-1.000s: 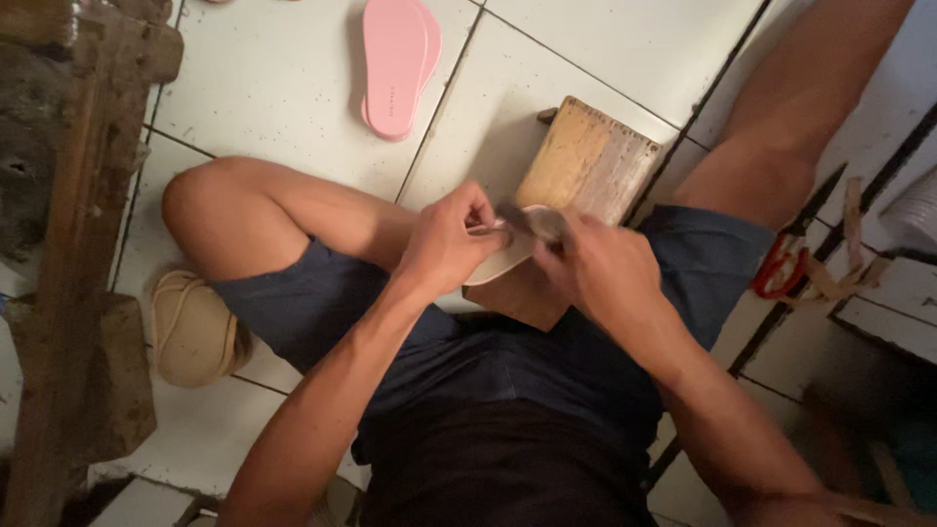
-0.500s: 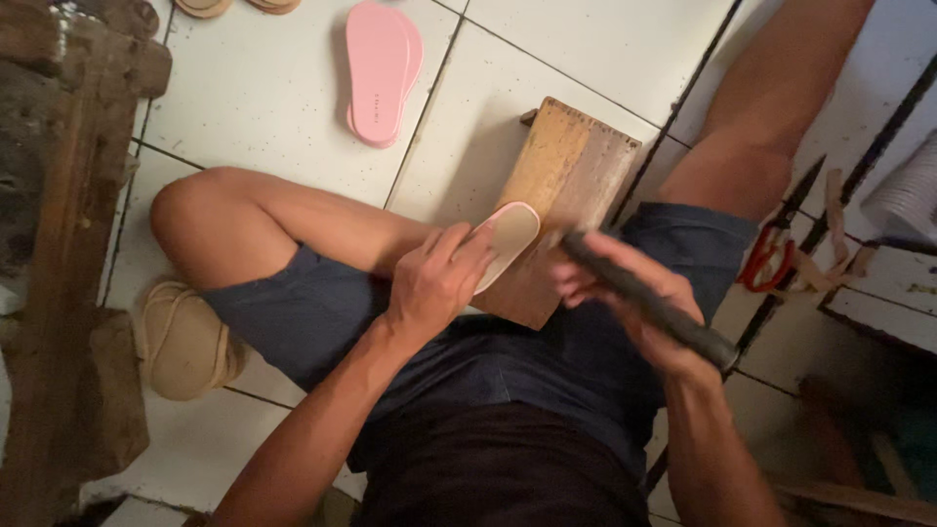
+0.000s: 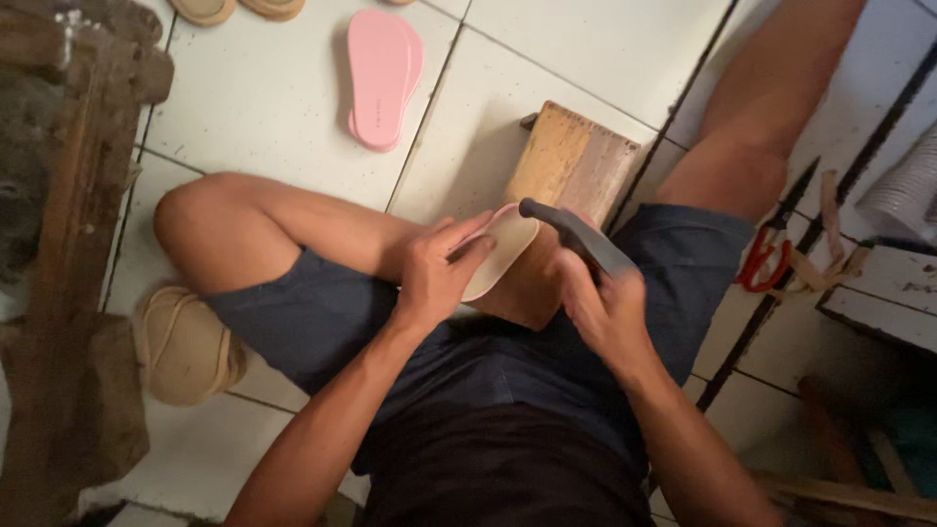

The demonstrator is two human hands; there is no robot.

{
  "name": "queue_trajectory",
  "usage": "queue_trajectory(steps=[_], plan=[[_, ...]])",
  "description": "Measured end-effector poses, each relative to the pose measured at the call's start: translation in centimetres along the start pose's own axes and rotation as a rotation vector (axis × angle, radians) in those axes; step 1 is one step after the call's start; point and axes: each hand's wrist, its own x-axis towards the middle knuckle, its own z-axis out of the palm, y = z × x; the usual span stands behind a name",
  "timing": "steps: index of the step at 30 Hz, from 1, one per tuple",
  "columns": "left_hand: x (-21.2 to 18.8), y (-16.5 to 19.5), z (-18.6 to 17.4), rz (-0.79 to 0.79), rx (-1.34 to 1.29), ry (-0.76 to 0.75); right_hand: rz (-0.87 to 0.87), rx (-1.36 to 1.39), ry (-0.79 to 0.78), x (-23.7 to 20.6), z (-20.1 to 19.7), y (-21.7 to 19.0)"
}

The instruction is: The person sits on the floor and uses a wooden mallet to hammer and press insoles into slipper soles on a wooden block, working one slipper at a time and setting finished slippers aside with a stack of completed soles nearby.

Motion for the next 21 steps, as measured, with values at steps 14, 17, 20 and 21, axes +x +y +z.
queue_trajectory(steps=[14, 17, 20, 21], plan=[[0.7, -0.4, -0.4, 0.166, 0.032, 0.047, -0.136, -0.149, -0.069, 2.6, 2.0, -1.1], [0.3, 0.3, 0.1, 0.087, 0.032, 0.048, -0.098, -0.065, -0.052, 2.4, 1.8, -1.4], [-0.1, 1.0, 1.1, 0.038, 0.017, 0.136, 0.000, -0.004, 0.024, 2.2, 0.9, -0.9], [-0.2, 1.2, 1.5, 0.017, 0.038, 0.160, 0.052, -0.031, 0.026, 2.2, 0.6, -0.5]])
